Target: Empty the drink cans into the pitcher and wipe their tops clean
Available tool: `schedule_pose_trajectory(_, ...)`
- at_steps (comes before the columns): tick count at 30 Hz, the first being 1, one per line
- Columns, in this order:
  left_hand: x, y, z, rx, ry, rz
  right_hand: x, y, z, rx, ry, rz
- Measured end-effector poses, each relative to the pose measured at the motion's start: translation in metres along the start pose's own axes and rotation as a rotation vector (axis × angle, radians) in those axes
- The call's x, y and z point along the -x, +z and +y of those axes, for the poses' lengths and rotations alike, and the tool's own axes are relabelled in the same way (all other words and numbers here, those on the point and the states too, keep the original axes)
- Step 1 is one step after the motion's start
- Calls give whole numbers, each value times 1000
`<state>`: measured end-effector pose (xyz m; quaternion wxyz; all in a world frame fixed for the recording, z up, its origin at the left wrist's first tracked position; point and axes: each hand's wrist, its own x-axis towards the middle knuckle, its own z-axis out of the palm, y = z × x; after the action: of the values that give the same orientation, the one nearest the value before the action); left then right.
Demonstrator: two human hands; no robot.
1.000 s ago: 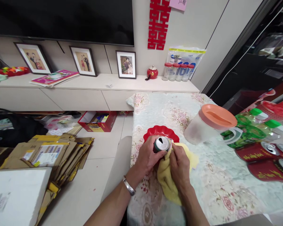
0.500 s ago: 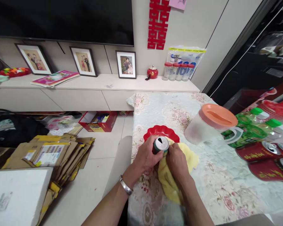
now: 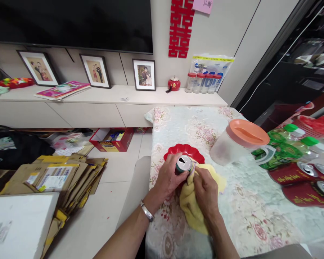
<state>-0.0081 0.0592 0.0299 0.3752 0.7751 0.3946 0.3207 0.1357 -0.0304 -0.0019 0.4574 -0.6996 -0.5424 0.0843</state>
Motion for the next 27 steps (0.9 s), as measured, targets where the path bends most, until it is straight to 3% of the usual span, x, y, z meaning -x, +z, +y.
schedule_pose_trajectory(11, 1, -9, 3, 144, 0, -30, -14, 7, 4, -61, 11, 79)
schedule_pose_trajectory(17, 2, -6, 4, 208, -33, -36, -6, 5, -4, -116, -84, 163)
schedule_pose_trajectory(21, 2, -6, 2, 234, -71, -52, -10, -1, -23, -10, -145, 104)
schedule_pose_trajectory(27, -1, -6, 5, 205, -91, -31, -35, -9, -39, 352, -135, -59)
